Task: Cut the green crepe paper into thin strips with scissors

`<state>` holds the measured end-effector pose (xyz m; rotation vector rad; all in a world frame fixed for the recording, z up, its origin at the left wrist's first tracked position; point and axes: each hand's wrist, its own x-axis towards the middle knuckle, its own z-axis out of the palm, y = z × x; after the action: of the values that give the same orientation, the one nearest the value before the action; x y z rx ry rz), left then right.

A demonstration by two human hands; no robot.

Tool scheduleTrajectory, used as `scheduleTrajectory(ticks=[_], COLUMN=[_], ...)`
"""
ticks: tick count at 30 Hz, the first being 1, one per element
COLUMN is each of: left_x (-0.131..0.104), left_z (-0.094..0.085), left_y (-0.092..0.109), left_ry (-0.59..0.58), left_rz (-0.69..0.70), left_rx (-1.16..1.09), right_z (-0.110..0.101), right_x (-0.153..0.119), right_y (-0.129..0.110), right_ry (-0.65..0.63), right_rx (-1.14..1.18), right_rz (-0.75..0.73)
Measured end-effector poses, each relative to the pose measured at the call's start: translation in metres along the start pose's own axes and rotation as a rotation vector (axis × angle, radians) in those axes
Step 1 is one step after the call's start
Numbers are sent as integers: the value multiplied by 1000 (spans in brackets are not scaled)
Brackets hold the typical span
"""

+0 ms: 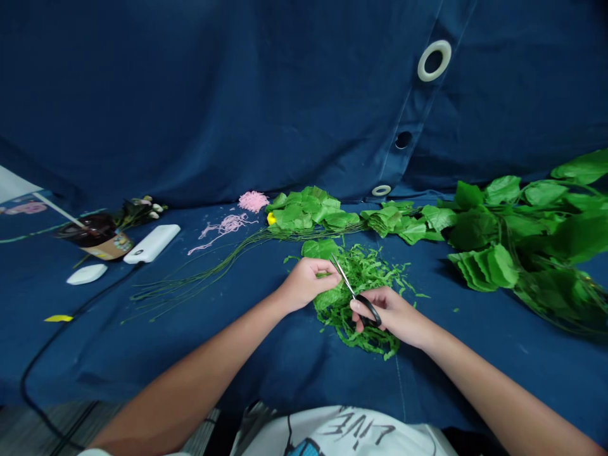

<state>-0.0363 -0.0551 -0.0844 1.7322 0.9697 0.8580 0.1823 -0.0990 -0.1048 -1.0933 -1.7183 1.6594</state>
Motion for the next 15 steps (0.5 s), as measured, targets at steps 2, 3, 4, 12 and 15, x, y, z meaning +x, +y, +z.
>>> scheduleTrajectory(ticks=[2,3,4,12,15], left_x=[0,0,1,0,0], left_z=[0,0,-1,0,0], left_y=[-1,-2,-2,-3,-1], left_ry=[4,7,12,39,44], left_rz=[8,11,14,20,31], left_rx=[7,9,10,-6,-8], right_z=[0,0,1,0,-2], right_x=[1,1,2,4,1], right_y=[2,4,5,6,1], right_ry=[12,20,27,35,4], right_rx=[11,15,18,47,50], right_rz=[-16,-25,-34,-57,-70])
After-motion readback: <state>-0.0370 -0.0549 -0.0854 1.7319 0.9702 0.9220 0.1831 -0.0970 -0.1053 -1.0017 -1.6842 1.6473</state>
